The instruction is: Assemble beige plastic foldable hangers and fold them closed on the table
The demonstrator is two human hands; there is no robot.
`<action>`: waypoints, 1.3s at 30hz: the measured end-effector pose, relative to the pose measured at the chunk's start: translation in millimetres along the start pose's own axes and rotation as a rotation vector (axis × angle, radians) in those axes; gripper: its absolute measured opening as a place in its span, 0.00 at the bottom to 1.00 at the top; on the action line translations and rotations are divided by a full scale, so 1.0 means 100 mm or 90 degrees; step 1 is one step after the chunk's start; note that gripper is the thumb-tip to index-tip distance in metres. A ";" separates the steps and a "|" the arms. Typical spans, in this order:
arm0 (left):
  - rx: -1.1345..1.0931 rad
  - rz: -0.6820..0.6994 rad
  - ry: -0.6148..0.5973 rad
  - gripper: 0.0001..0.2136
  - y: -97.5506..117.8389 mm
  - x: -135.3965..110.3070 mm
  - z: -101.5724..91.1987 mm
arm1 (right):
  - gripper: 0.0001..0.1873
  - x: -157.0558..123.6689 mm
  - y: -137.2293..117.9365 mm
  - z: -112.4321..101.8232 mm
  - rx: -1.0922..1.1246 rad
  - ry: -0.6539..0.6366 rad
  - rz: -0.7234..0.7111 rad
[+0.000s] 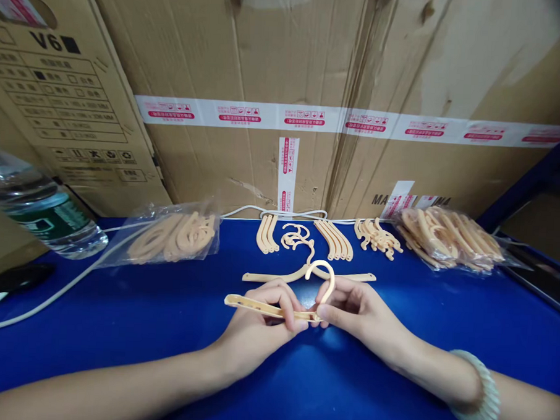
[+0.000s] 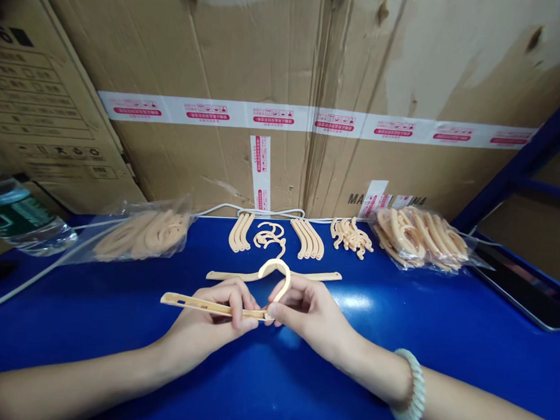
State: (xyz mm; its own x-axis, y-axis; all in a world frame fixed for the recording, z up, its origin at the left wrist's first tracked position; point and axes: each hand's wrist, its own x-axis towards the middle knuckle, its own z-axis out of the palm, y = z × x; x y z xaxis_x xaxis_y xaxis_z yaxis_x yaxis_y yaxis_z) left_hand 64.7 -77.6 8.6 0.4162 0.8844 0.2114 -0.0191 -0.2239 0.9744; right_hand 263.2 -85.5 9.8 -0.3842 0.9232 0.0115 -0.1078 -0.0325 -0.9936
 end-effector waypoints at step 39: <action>-0.146 -0.152 -0.004 0.12 0.02 0.05 0.03 | 0.11 -0.01 0.03 0.16 -0.096 0.114 -0.089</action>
State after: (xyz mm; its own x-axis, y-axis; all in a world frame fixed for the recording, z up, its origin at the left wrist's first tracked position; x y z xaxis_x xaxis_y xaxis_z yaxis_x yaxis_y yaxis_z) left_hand 69.1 -74.7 11.4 0.4390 0.8982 -0.0241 -0.1240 0.0872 0.9884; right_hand 248.3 -92.9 8.8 -0.2055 0.9682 0.1430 -0.0050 0.1451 -0.9894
